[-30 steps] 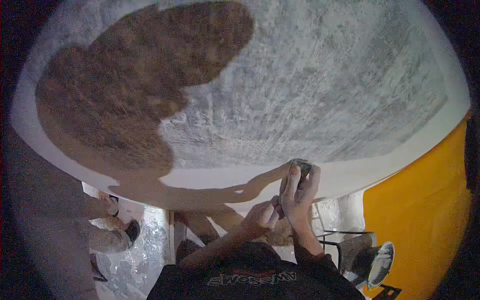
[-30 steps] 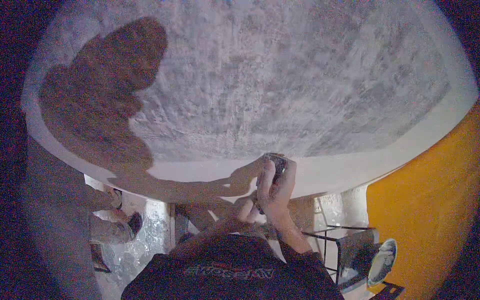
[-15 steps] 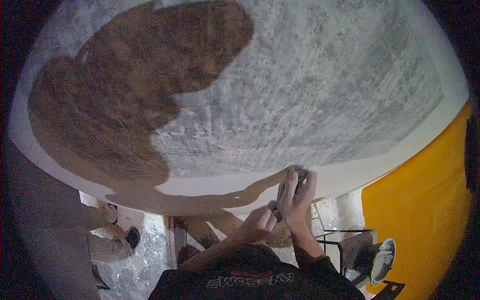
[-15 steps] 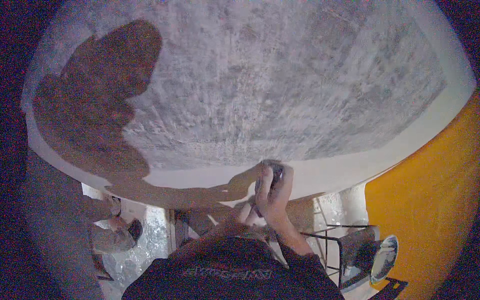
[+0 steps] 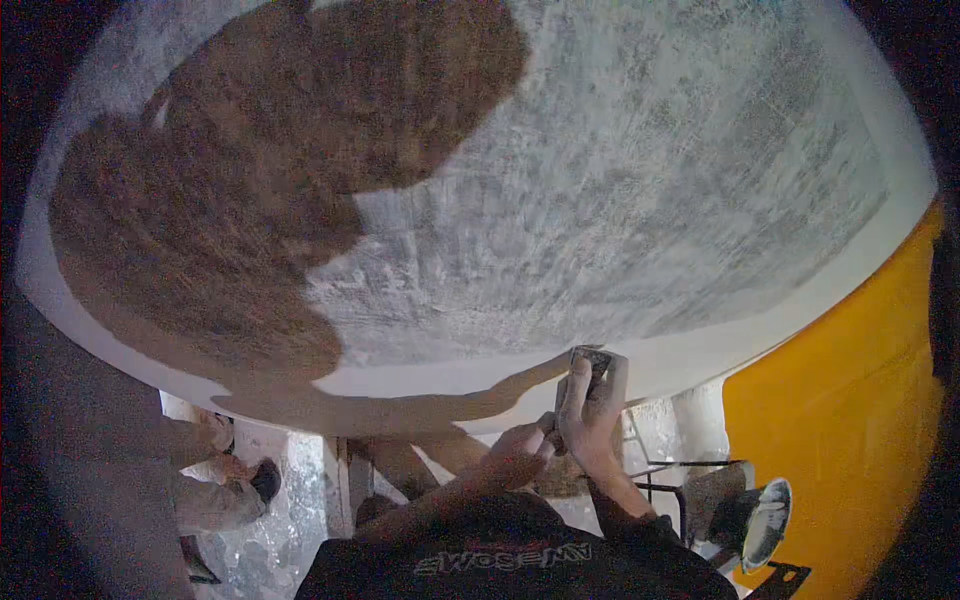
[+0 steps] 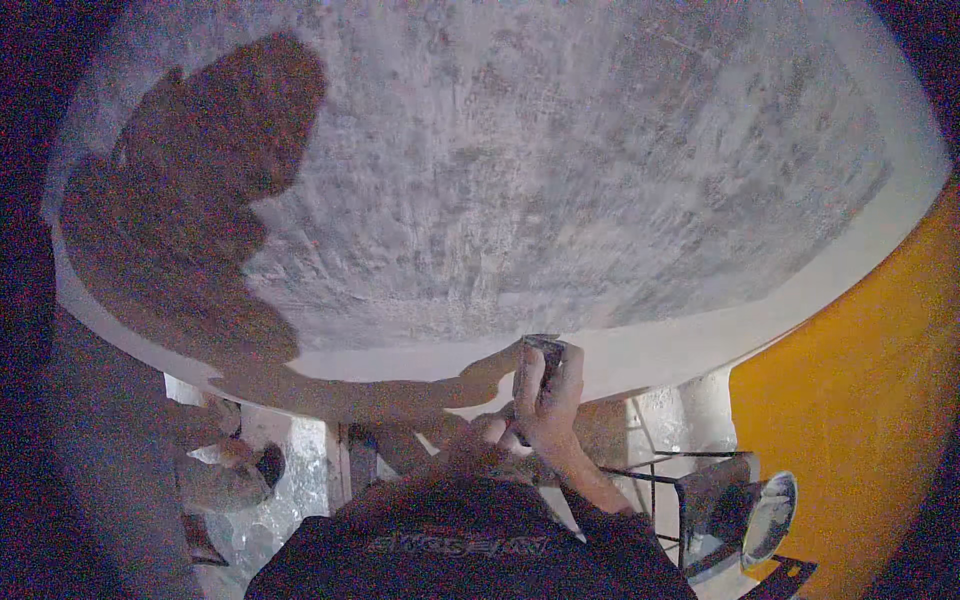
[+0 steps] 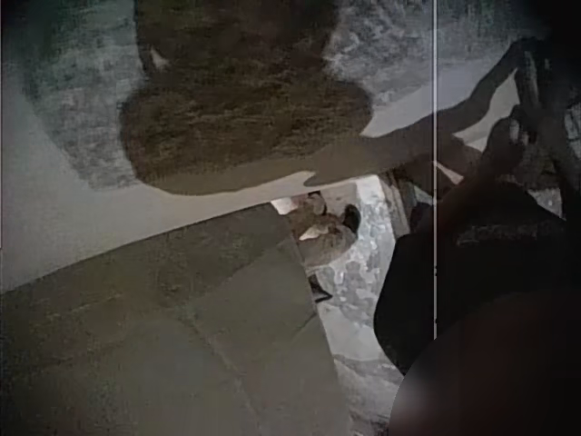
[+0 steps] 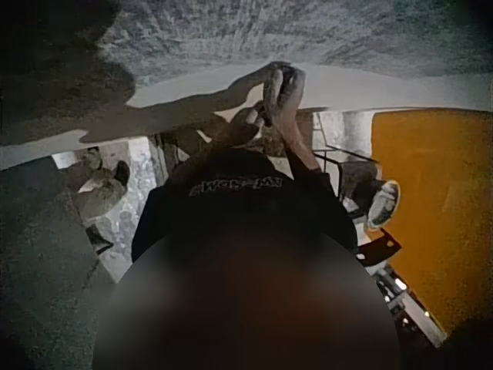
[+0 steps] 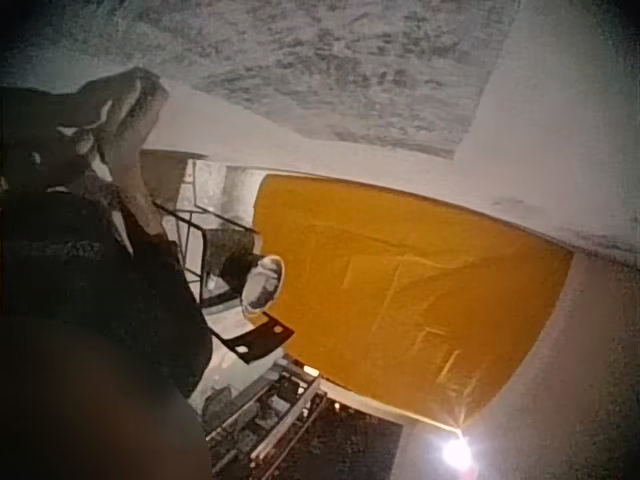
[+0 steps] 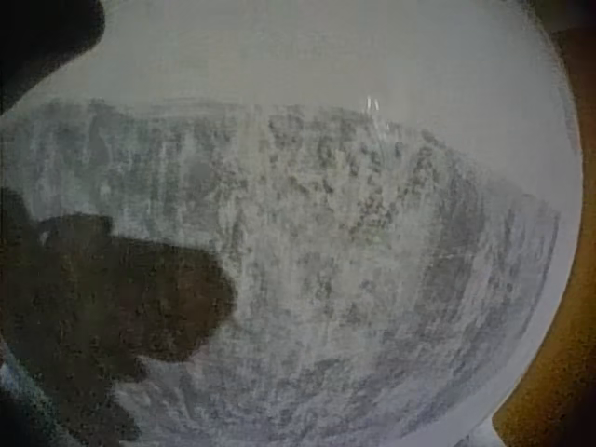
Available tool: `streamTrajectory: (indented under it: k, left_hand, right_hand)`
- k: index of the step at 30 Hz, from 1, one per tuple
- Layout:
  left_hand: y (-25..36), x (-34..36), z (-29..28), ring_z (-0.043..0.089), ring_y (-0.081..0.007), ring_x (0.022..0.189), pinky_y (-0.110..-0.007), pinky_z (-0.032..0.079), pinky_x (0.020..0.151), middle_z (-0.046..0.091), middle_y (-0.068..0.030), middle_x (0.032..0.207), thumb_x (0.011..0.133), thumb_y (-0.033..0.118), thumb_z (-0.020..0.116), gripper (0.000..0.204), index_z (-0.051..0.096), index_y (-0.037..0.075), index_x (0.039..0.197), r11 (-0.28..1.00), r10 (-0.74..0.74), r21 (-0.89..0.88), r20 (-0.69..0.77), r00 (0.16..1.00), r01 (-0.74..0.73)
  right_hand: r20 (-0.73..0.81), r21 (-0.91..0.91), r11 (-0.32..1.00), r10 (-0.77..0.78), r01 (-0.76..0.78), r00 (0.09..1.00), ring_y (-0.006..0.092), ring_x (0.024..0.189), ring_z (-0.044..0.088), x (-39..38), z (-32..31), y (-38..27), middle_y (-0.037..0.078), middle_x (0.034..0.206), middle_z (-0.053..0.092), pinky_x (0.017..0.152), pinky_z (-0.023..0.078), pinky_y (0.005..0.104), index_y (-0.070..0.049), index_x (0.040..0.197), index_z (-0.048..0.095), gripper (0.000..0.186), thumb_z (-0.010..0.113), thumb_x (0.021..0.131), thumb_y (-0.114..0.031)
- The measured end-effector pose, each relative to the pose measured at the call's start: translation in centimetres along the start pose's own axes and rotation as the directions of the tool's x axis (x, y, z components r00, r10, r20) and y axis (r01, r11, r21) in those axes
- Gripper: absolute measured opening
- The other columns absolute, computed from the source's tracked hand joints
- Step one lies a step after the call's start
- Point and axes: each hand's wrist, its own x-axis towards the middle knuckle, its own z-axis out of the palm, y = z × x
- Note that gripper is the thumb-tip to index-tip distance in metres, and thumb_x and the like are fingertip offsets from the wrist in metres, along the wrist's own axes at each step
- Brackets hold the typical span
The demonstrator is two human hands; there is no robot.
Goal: The recorder applies and sands plaster on a wall surface.
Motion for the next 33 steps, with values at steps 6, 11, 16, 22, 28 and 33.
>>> streamTrajectory:
  k: [6, 11, 16, 22, 28, 33]
  left_hand:
    - [4.0, 0.6, -3.0, 0.050, -0.0434, 0.093, -0.049, 0.039, 0.077, 0.053, -0.0264, 0.098, 0.083, 0.020, 0.038, 0.033, 0.043, 0.002, 0.111, 0.994, 0.053, 0.082, 0.149, 0.987, -0.066]
    - [-1.3, -0.6, -0.4, 0.052, -0.0430, 0.085, -0.049, 0.040, 0.069, 0.054, -0.0229, 0.091, 0.085, 0.023, 0.043, 0.031, 0.044, 0.001, 0.106, 0.900, 0.283, 0.364, -0.069, 0.957, -0.240]
    - [-0.5, -0.4, -0.6, 0.048, -0.0354, 0.063, -0.042, 0.043, 0.058, 0.048, -0.0196, 0.074, 0.070, 0.010, 0.055, 0.019, 0.051, -0.002, 0.084, 0.998, 0.058, -0.012, -0.017, 0.998, -0.058]
    - [-1.4, -0.1, -1.6, 0.053, -0.0419, 0.088, -0.048, 0.041, 0.072, 0.054, -0.0307, 0.089, 0.083, 0.013, 0.041, 0.040, 0.035, -0.009, 0.116, 0.847, 0.432, 0.385, -0.101, 0.896, -0.366]
    - [0.9, 0.6, -1.3, 0.053, -0.0436, 0.081, -0.048, 0.041, 0.074, 0.054, -0.0267, 0.081, 0.084, 0.015, 0.043, 0.033, 0.041, -0.004, 0.111, 0.965, 0.251, 0.089, -0.044, 0.967, -0.246]
    - [-5.6, 0.9, 0.8, 0.052, -0.0389, 0.070, -0.046, 0.042, 0.064, 0.051, -0.0241, 0.079, 0.081, 0.013, 0.050, 0.027, 0.047, -0.010, 0.096, 0.871, 0.477, 0.135, -0.006, 0.879, -0.472]
  right_hand:
    - [-0.057, -0.061, 0.995, -0.088, 0.085, 0.994, 0.0071, 0.059, 0.045, 0.2, -0.2, -0.8, 0.006, 0.076, 0.048, 0.051, 0.039, 0.0217, 0.003, 0.099, 0.040, 0.015, 0.042, 0.091, -0.009]
    - [-0.003, 0.143, 0.989, -0.021, 0.021, 1.000, 0.0076, 0.070, 0.043, 0.8, 0.6, -3.1, 0.005, 0.081, 0.045, 0.055, 0.038, 0.0199, 0.000, 0.097, 0.035, 0.011, 0.039, 0.093, -0.010]
    - [-0.016, -0.182, 0.931, -0.324, 0.316, 0.946, 0.0084, 0.071, 0.044, -0.2, 1.2, -0.8, 0.007, 0.083, 0.045, 0.057, 0.038, 0.0199, 0.000, 0.099, 0.036, 0.011, 0.038, 0.093, -0.009]
    - [-0.116, 0.047, 0.991, -0.119, 0.125, 0.986, 0.0133, 0.075, 0.049, 1.0, 2.1, -2.2, 0.010, 0.082, 0.050, 0.066, 0.042, 0.0260, 0.004, 0.099, 0.042, 0.018, 0.042, 0.091, -0.012]
    - [-0.087, -0.112, 0.980, -0.174, 0.164, 0.981, 0.0167, 0.074, 0.050, 0.5, 0.5, -0.4, 0.012, 0.082, 0.051, 0.067, 0.043, 0.0301, 0.004, 0.096, 0.043, 0.019, 0.045, 0.091, -0.014]
    - [-0.075, -0.249, 0.946, -0.232, 0.207, 0.970, 0.0128, 0.065, 0.047, -0.5, 0.1, -0.7, 0.009, 0.080, 0.049, 0.057, 0.041, 0.0250, 0.002, 0.098, 0.042, 0.017, 0.042, 0.091, -0.014]
